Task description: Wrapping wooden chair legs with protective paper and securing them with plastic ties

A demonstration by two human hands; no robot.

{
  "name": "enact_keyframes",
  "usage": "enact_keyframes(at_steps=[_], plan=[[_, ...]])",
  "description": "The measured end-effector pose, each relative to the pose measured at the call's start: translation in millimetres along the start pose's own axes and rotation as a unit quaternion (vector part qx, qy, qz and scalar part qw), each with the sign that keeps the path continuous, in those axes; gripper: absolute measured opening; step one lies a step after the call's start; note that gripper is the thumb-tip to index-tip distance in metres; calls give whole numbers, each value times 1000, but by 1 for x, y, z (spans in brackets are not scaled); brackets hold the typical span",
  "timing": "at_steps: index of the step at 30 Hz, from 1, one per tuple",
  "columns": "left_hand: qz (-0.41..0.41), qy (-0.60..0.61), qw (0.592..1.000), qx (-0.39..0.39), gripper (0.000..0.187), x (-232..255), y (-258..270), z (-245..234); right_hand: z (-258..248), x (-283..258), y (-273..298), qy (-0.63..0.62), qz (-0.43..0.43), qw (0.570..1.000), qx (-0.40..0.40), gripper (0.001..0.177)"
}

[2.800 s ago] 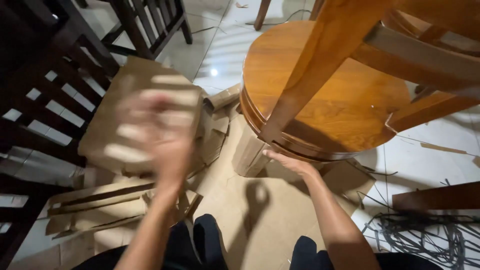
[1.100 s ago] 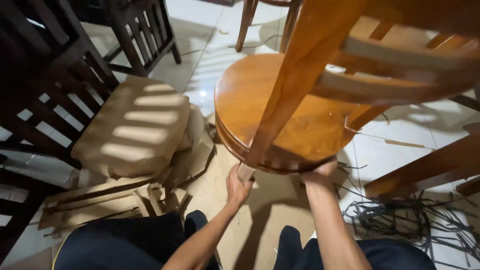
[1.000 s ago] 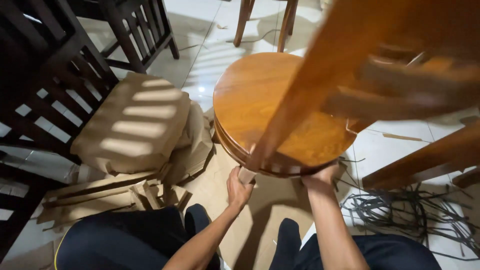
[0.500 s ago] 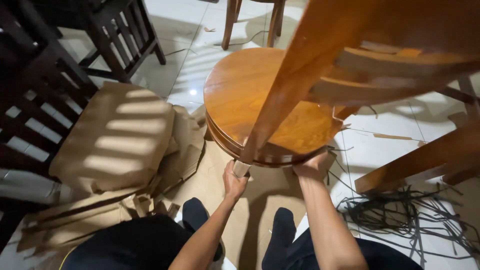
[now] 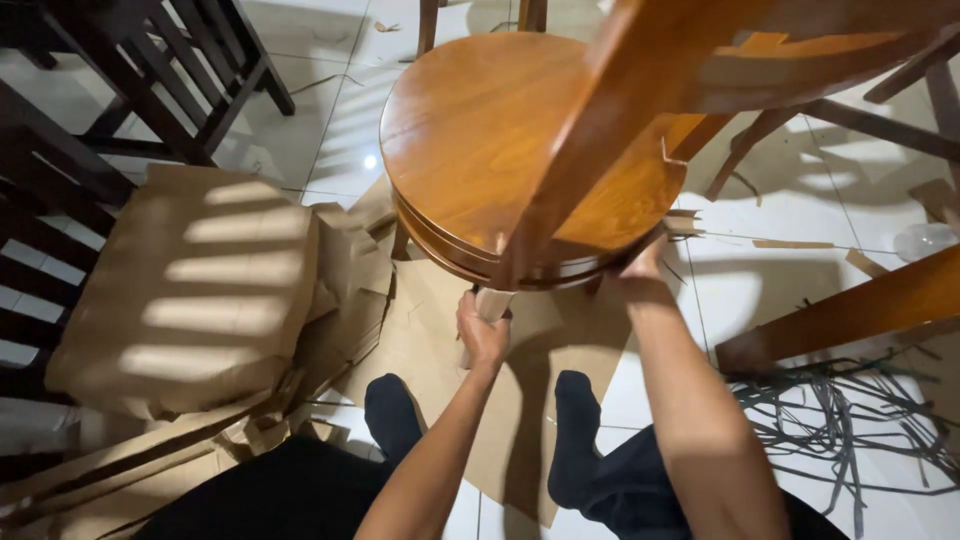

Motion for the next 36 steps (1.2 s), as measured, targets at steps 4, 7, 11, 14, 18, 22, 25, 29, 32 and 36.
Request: enact_keyframes(at_steps=[4,7,11,14,18,22,25,29,32,36], plan=[[8,9,1000,6,46,-11,3,14,-25,0,-28,71,-16,997,7,43],[-14,9,999,-45,39,-6,6,15,-55,-59,23,388,-154,898,-140,46],[-18,8,999,-49,44,-23,7,17,-139,-87,127,754,-292,495,-319,54],[17,-6,999,-44,48,-5,5,18,-189,-76,154,547,-184,728,-371,31],[6,-41,996,-81,52,-8,7,6,-183,-16,158,365,-1,838,-406,29],[50,-89,973,-208,65,12,-1,-3,-134,5,151,395,3,776,-493,45],[66,-86,957,-270,63,42,-5,-25,-102,-7,148,480,-43,698,-530,48],[62,-61,962,-260,65,18,-13,-8,-60,-3,171,524,-108,640,-552,50],[63,-48,968,-238,79,25,-4,-7,-32,22,199,483,-135,657,-563,63],[93,-24,978,-187,73,5,-10,-6,0,100,165,474,-186,719,-473,97]])
Point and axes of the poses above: each hand's wrist, its own y-axis away from the middle knuckle, its own z-axis out of the palm, x = y × z, the point moved 7 cm from there along -y, towards the middle knuckle, and after that the axes turned 12 degrees about -z, right-handed, at the moved point
